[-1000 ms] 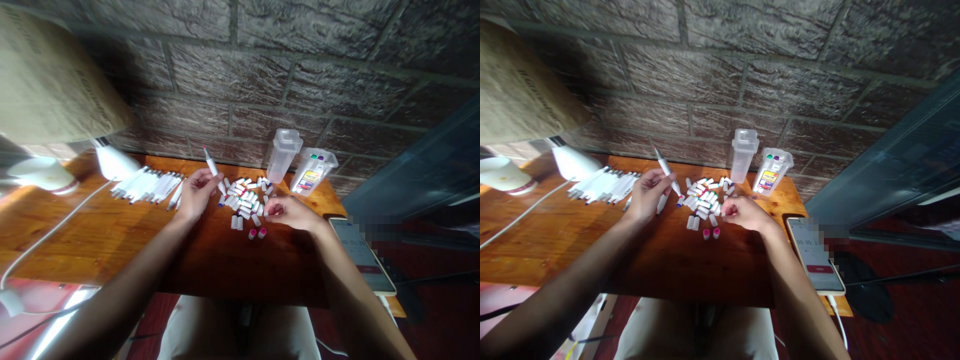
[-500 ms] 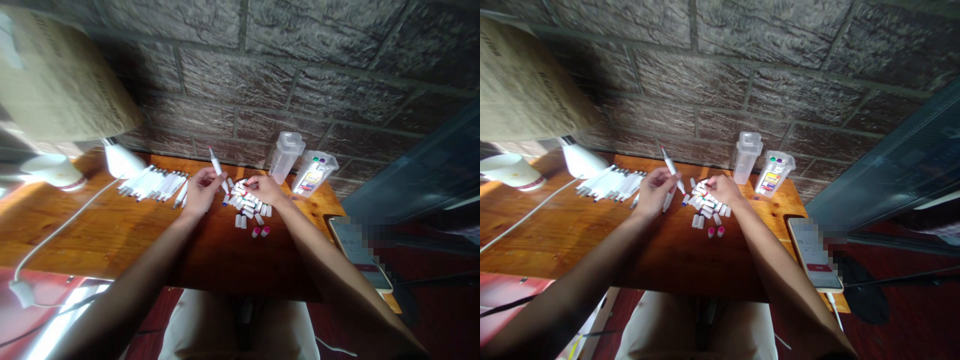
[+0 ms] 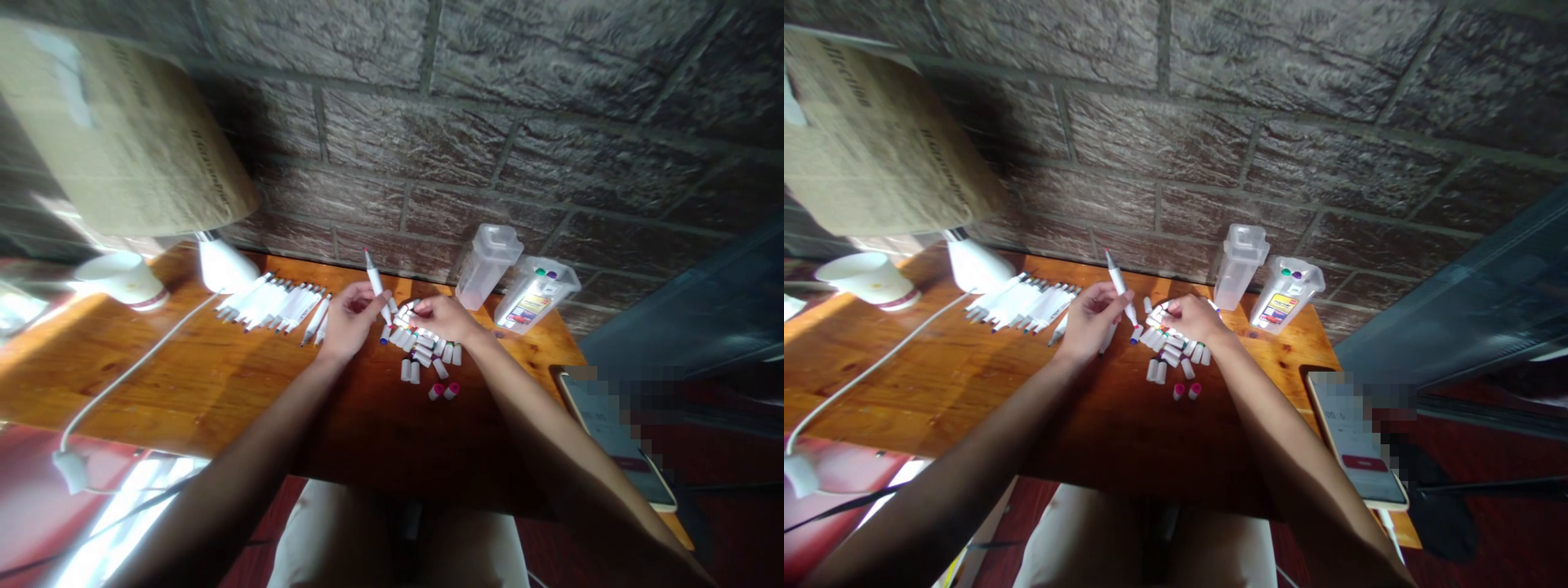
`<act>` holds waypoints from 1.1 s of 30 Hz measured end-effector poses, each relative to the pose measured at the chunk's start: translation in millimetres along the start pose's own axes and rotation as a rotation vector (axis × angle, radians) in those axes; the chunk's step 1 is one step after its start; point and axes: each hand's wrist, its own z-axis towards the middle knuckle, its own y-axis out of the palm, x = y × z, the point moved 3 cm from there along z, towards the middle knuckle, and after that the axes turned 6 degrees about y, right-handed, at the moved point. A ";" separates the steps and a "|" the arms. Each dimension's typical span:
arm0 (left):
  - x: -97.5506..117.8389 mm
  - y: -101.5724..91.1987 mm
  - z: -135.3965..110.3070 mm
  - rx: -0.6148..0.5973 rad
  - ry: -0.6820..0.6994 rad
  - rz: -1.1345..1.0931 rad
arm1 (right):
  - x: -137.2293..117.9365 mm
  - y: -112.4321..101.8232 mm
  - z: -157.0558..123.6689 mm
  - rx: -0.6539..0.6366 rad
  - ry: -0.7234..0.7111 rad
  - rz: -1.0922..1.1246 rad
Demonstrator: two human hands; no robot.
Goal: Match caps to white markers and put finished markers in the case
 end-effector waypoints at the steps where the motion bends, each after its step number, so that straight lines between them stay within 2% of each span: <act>1: -0.8 -0.5 0.2 0.003 -0.003 -0.001 | -0.6 -0.6 -0.5 -0.013 -0.004 -0.004; 6: -1.9 -1.2 0.4 0.016 -0.025 -0.013 | -1.1 -4.2 -2.1 -0.042 0.014 -0.044; 12: 1.4 -0.7 -0.6 0.007 -0.014 -0.006 | -4.3 -6.8 -6.6 -0.006 0.009 -0.053; 16: 1.6 -1.1 -0.4 0.014 -0.013 0.004 | -0.1 -19.9 -26.3 0.049 -0.035 -0.003; 19: -0.5 -0.4 -1.0 0.015 -0.025 0.018 | 11.9 -34.9 -53.6 0.071 -0.120 0.216; 24: -3.0 2.9 -3.8 -0.028 -0.030 0.046 | 35.9 -49.9 -93.7 -0.113 -0.087 0.370; 29: 1.0 3.9 -4.7 -0.053 0.022 0.074 | 42.9 -52.6 -108.6 -0.330 -0.007 0.326; 33: 2.1 2.5 -4.1 -0.037 0.001 0.110 | 36.0 -52.8 -113.6 -0.361 0.028 0.172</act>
